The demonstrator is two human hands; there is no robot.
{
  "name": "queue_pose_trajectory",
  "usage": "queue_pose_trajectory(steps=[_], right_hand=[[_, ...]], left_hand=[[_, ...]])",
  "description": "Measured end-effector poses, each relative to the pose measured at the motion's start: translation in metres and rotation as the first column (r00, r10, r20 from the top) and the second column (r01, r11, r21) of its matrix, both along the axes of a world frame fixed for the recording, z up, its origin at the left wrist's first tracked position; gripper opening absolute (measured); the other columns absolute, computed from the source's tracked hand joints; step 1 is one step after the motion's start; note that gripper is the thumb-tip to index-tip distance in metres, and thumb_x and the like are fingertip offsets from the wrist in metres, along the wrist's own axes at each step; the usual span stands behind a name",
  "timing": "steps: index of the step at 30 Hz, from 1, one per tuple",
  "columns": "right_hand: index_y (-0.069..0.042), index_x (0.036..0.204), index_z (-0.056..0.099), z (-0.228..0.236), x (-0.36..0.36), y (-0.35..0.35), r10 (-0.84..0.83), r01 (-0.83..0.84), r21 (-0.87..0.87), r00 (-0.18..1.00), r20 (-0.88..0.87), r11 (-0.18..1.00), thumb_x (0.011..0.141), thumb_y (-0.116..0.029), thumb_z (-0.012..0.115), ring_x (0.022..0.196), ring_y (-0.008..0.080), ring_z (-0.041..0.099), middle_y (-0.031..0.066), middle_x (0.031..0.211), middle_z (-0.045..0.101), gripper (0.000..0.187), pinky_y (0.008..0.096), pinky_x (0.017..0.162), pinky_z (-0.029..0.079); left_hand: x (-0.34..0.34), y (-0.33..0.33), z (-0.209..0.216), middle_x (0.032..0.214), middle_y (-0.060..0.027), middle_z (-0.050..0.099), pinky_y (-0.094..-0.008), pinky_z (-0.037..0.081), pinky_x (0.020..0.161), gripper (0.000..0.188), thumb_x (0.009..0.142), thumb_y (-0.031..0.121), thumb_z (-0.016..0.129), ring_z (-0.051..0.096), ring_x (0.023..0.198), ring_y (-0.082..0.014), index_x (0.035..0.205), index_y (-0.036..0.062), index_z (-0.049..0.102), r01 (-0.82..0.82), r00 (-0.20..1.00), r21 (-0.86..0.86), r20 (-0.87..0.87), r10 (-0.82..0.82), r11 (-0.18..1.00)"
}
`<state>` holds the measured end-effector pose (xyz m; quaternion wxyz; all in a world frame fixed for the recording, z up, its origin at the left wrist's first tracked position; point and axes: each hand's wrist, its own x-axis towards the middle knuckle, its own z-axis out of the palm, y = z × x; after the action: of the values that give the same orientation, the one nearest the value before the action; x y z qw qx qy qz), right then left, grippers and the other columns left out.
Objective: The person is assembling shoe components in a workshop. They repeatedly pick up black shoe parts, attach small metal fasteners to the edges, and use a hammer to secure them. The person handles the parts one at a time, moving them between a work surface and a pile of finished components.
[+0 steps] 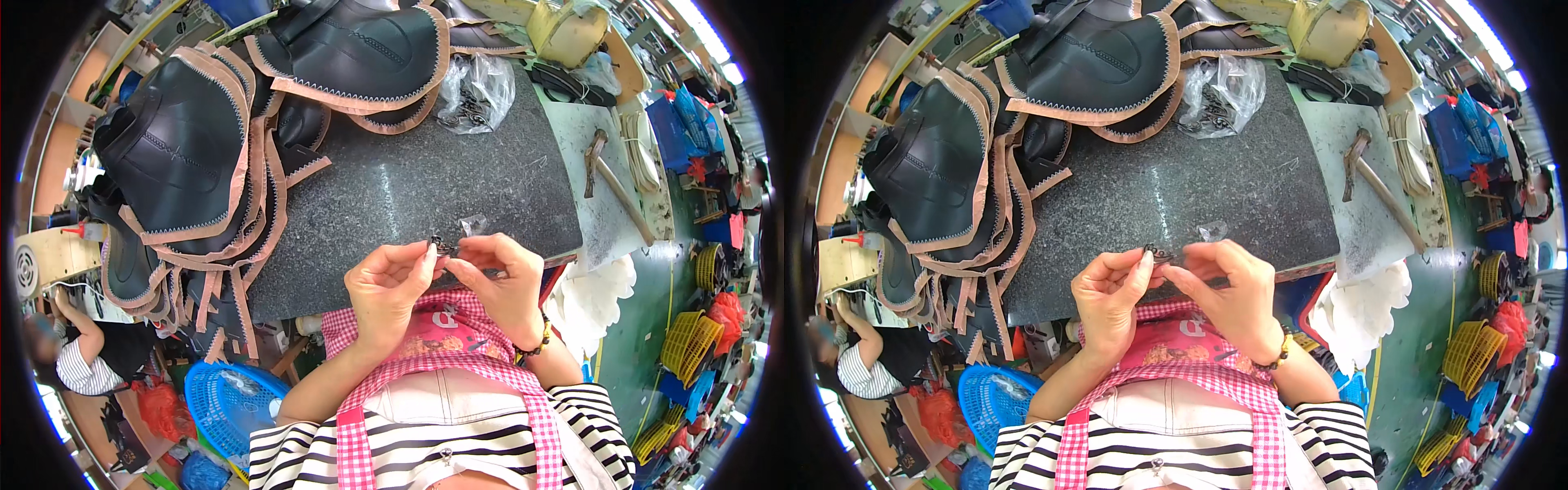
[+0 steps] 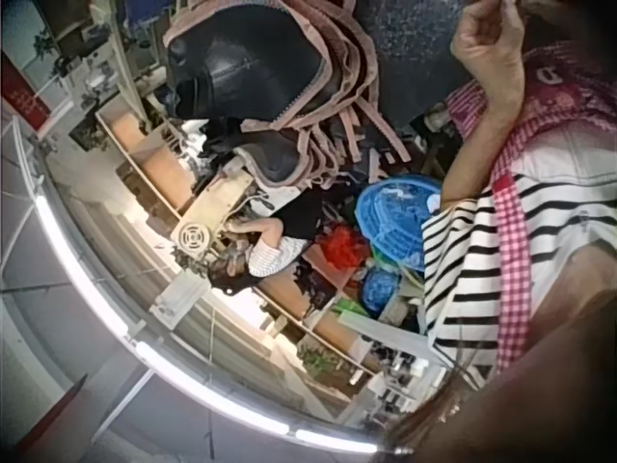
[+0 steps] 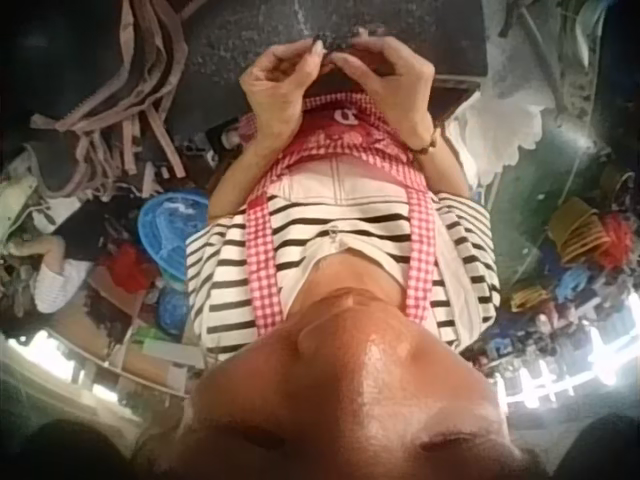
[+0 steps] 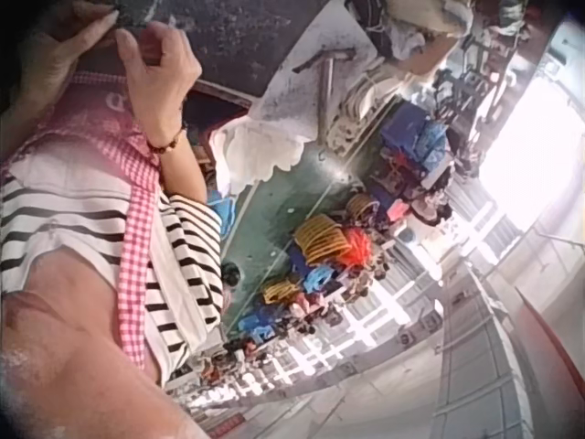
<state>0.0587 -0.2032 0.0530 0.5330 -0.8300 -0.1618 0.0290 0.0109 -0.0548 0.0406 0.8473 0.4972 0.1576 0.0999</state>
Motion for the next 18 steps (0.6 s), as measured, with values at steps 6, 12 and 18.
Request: queue_pose_trajectory(steps=[6, 12, 18], right_hand=[[0.002, 0.101, 0.067, 0.011, 0.003, 0.008, 0.008, -0.024, 0.135, 0.993, 0.119, 0.991, 0.081, -0.001, 0.073, 0.073, 0.0164, 0.071, 0.0109, 0.082, 0.069, 0.021, 0.0245, 0.064, 0.056], [0.001, 0.104, 0.067, 0.012, 0.009, -0.002, 0.087, -0.098, 0.038, 0.969, 0.231, 0.994, 0.080, 0.001, 0.072, 0.068, 0.0189, 0.070, 0.0115, 0.081, 0.068, 0.024, 0.0266, 0.059, 0.055], [0.002, 0.106, 0.064, 0.014, 0.008, -0.001, 0.212, -0.094, -0.238, 0.816, 0.538, 0.967, 0.077, -0.005, 0.076, 0.067, 0.0241, 0.068, 0.0123, 0.084, 0.067, 0.032, 0.0310, 0.055, 0.054]], left_hand=[[0.008, 0.011, 0.007, 0.087, -0.0121, 0.069, -0.0264, 0.058, 0.075, 0.015, 0.086, -0.006, 0.065, 0.069, 0.076, -0.0153, 0.101, -0.0039, 0.065, 0.096, 0.995, 0.041, -0.027, -0.095, 0.994], [0.001, 0.007, 0.005, 0.089, -0.0133, 0.070, -0.0292, 0.060, 0.075, 0.012, 0.087, -0.007, 0.064, 0.071, 0.080, -0.0195, 0.098, -0.0043, 0.064, 0.119, 0.993, 0.082, 0.016, -0.121, 0.990], [0.001, -0.002, 0.000, 0.091, -0.0124, 0.070, -0.0287, 0.059, 0.074, 0.009, 0.088, -0.002, 0.065, 0.069, 0.081, -0.0165, 0.098, -0.0017, 0.065, 0.038, 0.999, 0.106, 0.018, -0.040, 0.994]])
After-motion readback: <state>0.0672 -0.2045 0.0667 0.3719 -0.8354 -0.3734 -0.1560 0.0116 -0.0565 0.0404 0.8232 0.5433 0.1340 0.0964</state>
